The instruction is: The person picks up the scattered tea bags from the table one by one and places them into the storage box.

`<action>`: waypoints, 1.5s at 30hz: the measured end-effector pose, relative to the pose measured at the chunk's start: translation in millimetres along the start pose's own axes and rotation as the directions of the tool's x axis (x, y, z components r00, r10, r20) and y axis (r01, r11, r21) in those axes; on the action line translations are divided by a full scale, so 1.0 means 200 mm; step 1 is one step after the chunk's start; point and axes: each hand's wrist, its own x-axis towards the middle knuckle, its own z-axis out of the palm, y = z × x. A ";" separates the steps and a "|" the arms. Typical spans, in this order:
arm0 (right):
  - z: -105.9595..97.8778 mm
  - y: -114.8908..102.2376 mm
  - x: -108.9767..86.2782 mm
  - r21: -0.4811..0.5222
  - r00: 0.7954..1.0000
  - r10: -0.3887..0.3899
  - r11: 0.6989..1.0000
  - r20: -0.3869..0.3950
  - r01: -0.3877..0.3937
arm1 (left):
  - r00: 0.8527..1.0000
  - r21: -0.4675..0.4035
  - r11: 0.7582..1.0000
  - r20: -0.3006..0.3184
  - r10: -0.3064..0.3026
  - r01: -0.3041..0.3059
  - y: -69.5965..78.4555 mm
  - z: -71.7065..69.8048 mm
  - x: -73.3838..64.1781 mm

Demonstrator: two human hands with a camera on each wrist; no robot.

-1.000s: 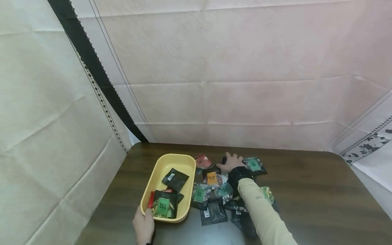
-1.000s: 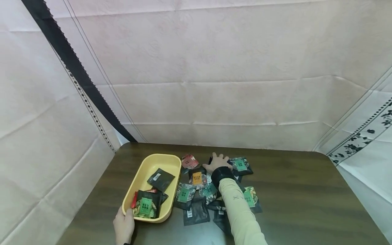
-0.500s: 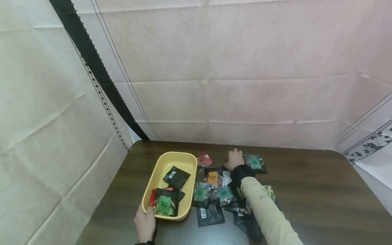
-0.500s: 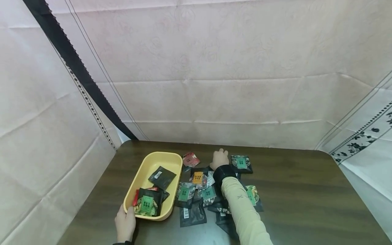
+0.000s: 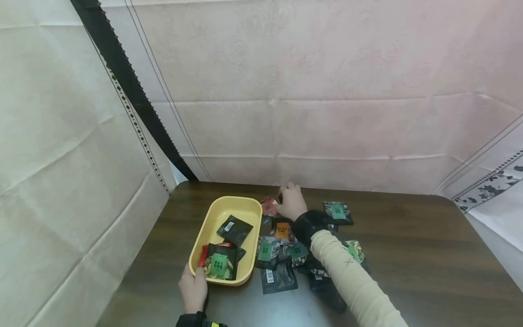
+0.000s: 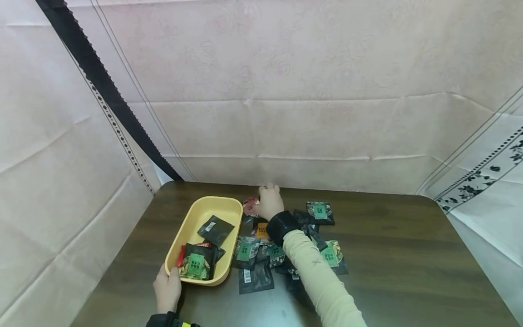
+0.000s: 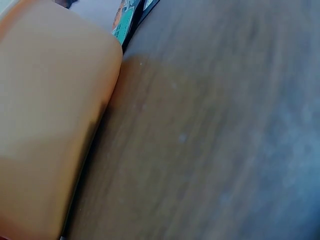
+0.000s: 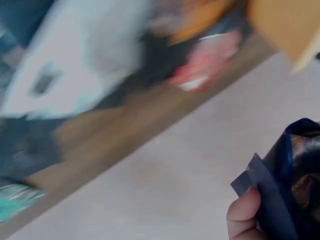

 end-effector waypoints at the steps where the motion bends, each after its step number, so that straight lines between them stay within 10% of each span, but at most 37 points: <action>1: 0.00 -0.04 0.00 0.014 1.000 -0.027 1.000 -0.011 0.027 | 1.000 -0.003 1.000 0.002 0.000 0.001 0.00 0.00 0.00; 17: 0.20 -0.55 -0.09 0.168 0.955 -0.265 0.956 0.136 0.242 | 1.000 -0.005 1.000 -0.007 0.011 -0.011 0.00 0.01 0.00; 29: 0.19 -0.42 -0.12 0.110 0.963 -0.232 0.970 0.138 0.218 | 0.999 -0.006 1.000 -0.026 0.019 -0.019 0.00 0.01 0.00; 38: 0.09 -0.12 -0.20 0.051 0.965 -0.181 0.983 0.192 0.174 | 0.999 -0.015 0.999 -0.036 0.032 -0.032 0.01 0.01 0.01; 45: 0.09 0.00 -0.29 -0.103 0.920 -0.155 0.973 0.361 0.205 | 1.000 -0.008 1.000 -0.023 0.016 -0.016 0.00 0.01 0.01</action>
